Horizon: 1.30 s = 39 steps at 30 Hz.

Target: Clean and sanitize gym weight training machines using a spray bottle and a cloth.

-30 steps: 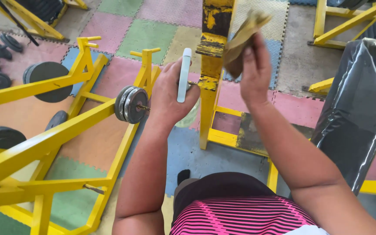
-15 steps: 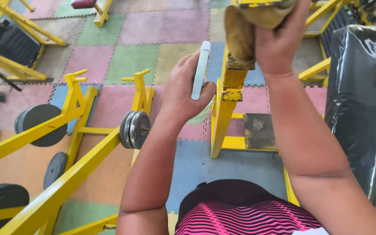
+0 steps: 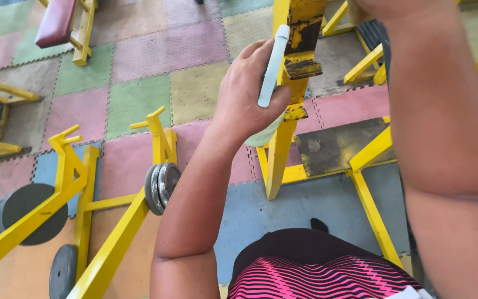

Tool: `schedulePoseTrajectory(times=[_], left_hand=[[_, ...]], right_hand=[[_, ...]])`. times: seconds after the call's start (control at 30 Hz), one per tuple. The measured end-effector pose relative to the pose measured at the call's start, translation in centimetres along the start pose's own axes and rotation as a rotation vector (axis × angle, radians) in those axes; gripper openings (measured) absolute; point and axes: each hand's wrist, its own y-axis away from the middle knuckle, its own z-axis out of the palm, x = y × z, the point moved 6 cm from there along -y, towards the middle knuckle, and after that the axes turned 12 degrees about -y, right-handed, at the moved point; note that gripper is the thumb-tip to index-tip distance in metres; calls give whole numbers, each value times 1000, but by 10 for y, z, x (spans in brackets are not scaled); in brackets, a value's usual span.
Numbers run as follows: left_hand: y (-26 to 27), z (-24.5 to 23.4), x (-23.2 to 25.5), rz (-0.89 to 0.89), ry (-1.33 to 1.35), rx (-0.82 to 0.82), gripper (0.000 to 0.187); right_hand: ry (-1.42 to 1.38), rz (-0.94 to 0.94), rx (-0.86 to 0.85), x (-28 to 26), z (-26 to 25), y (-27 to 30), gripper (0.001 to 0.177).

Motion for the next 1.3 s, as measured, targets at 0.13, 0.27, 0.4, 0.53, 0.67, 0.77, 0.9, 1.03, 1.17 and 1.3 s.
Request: schedulePoseTrajectory(times=[0.13, 0.27, 0.4, 0.53, 0.67, 0.77, 0.9, 1.03, 1.17, 1.3], left_hand=[[-6, -4, 1, 38, -4, -11, 64], [-8, -3, 1, 25, 33, -46, 63], [-4, -4, -1, 59, 49, -46, 64], [9, -9, 7, 34, 77, -155, 64], [31, -1, 16, 115, 156, -242, 60], [46, 14, 27, 140, 256, -306, 56], [54, 53, 40, 47, 372, -479, 52], [74, 111, 49, 50, 493, -550, 50], [87, 174, 65, 155, 583, -586, 47], [98, 256, 83, 152, 652, -711, 47]], right_hand=[[-38, 45, 0, -2, -14, -2, 36], [-90, 119, -14, 5, -25, 4, 37], [-145, 181, -15, 15, -40, 9, 39], [-188, 237, 4, 2, -51, 17, 41], [-215, 294, 73, -14, -84, 46, 42], [-232, 319, 137, -31, -112, 72, 44], [-242, 348, 206, -58, -152, 94, 46], [-271, 395, 278, -78, -193, 126, 49], [-482, 314, 476, -102, -230, 181, 53], [-809, 186, 1031, -96, -303, 254, 48]])
